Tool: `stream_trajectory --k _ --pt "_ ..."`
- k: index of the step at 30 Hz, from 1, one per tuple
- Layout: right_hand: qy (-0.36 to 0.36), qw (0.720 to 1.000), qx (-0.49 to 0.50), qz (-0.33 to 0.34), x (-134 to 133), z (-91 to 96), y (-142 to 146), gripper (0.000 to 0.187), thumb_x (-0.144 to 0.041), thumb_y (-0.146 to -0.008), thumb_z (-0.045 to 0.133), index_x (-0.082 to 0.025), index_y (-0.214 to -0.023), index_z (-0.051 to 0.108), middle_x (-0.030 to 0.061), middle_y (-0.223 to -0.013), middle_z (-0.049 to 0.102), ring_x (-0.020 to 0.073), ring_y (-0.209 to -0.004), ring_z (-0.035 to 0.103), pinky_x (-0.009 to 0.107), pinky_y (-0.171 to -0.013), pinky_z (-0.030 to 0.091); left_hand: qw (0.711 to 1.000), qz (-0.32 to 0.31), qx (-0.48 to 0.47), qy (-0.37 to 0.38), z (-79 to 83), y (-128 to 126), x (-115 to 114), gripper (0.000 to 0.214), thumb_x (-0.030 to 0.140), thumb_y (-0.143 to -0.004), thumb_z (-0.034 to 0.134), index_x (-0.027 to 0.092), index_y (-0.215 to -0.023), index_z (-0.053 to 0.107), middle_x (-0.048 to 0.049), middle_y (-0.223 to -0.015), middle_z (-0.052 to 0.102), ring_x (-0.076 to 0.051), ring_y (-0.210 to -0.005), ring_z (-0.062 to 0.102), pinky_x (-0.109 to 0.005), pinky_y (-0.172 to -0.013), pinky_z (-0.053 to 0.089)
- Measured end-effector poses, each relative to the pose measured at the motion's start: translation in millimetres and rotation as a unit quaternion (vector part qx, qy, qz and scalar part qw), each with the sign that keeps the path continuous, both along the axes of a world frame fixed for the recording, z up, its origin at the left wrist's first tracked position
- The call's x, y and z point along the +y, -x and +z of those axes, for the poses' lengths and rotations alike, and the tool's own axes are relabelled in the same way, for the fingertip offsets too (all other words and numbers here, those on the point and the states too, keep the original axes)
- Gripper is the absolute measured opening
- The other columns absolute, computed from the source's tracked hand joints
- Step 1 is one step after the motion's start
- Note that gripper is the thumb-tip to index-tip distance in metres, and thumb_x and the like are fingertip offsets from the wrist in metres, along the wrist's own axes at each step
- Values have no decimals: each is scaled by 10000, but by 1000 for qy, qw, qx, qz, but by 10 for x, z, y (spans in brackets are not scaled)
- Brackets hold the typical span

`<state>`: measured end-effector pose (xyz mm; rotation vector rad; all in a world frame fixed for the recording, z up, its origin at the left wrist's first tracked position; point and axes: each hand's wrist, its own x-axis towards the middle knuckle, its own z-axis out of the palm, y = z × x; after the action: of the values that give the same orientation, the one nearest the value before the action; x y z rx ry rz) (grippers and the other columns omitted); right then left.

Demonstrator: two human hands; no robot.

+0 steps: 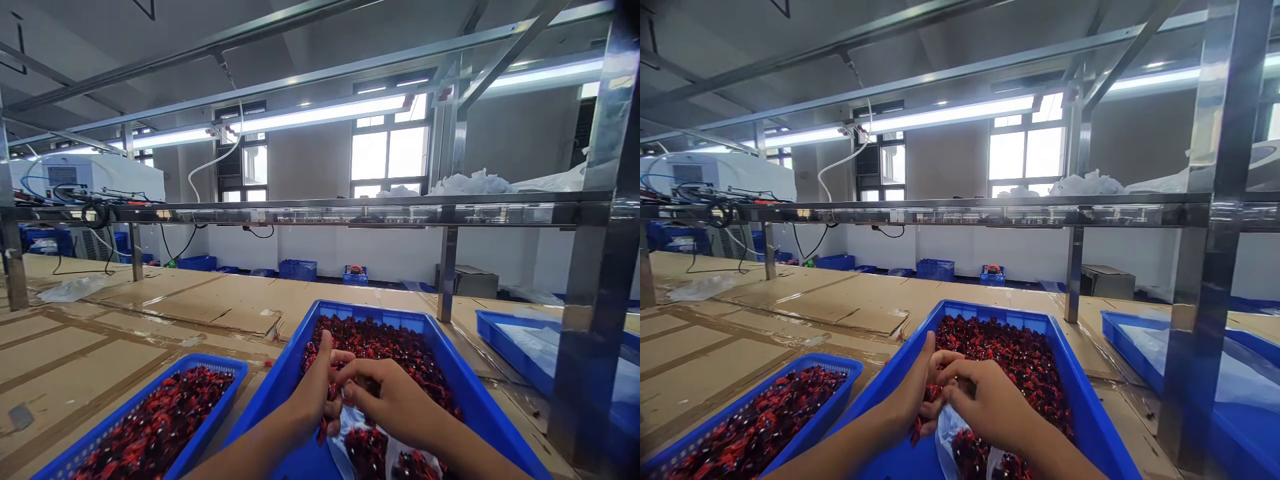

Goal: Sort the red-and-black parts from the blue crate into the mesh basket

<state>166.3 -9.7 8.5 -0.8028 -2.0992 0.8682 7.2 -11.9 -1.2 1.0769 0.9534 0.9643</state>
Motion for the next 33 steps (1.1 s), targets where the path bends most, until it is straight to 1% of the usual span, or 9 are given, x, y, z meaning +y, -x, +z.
stream_trajectory --k 4,7,10,12,16,19,22,26,33 --pt "-204 966 -159 6 -67 12 8 233 -99 -786 532 -252 -855 694 -22 -686 695 151 -613 620 226 -599 406 997 -13 72 20 -16 -10 -42 914 896 -726 169 216 -1240 500 36 -549 487 -82 -317 279 -218 -316 332" --pt "-292 926 -241 -4 -70 8 17 180 -123 -824 529 -240 -831 667 4 -806 729 170 -727 666 222 -614 410 994 -44 89 47 -22 -24 -72 926 915 -698 164 241 -1220 526 57 -453 397 -86 -323 253 -190 -308 305" --pt "-342 893 -292 1 -73 -9 25 135 -157 -838 531 -225 -870 645 24 -922 734 172 -758 669 221 -571 388 991 -82 76 77 -8 -36 -105 906 930 -675 195 254 -1154 562 30 -494 453 -77 -329 256 -178 -291 287" --pt "-349 891 -289 -3 -82 -24 22 140 -171 -810 550 -219 -914 630 28 -957 731 180 -776 673 225 -561 381 988 -94 61 104 12 -35 -118 897 938 -661 214 246 -1097 581 20 -505 463 -72 -328 256 -173 -288 273" --pt "-315 924 -213 -30 -86 -26 -17 313 -142 -756 546 -245 -1045 608 2 -943 734 177 -768 677 240 -622 409 988 -110 2 112 72 -3 -101 836 921 -687 228 236 -1008 585 18 -534 470 -57 -347 225 -161 -316 247" --pt "-277 950 -115 -83 -71 5 -56 288 -139 -787 524 -249 -1035 621 -19 -769 702 142 -616 623 236 -595 402 990 -112 -33 76 111 28 -63 785 901 -714 246 239 -994 564 0 -672 548 -45 -352 226 -168 -321 241" --pt "-238 964 -33 -111 -61 36 -78 182 -178 -808 547 -222 -958 639 -50 -587 576 113 -483 502 222 -509 359 993 -97 -41 54 111 38 -26 777 888 -734 228 224 -988 543 -1 -689 556 -45 -339 221 -177 -323 242" --pt "-234 966 8 -106 -66 23 -75 164 -200 -818 553 -202 -954 644 -71 -538 485 102 -455 442 212 -472 332 997 -54 -39 36 52 19 6 767 871 -755 210 220 -1013 522 7 -637 545 -63 -332 216 -189 -311 257" --pt "-265 959 21 -95 -35 -108 -34 184 -173 -810 533 -193 -952 649 -64 -544 485 104 -455 451 207 -464 343 999 12 -45 3 -13 18 58 734 811 -813 187 188 -919 560 20 -566 501 -63 -328 206 -180 -324 216"
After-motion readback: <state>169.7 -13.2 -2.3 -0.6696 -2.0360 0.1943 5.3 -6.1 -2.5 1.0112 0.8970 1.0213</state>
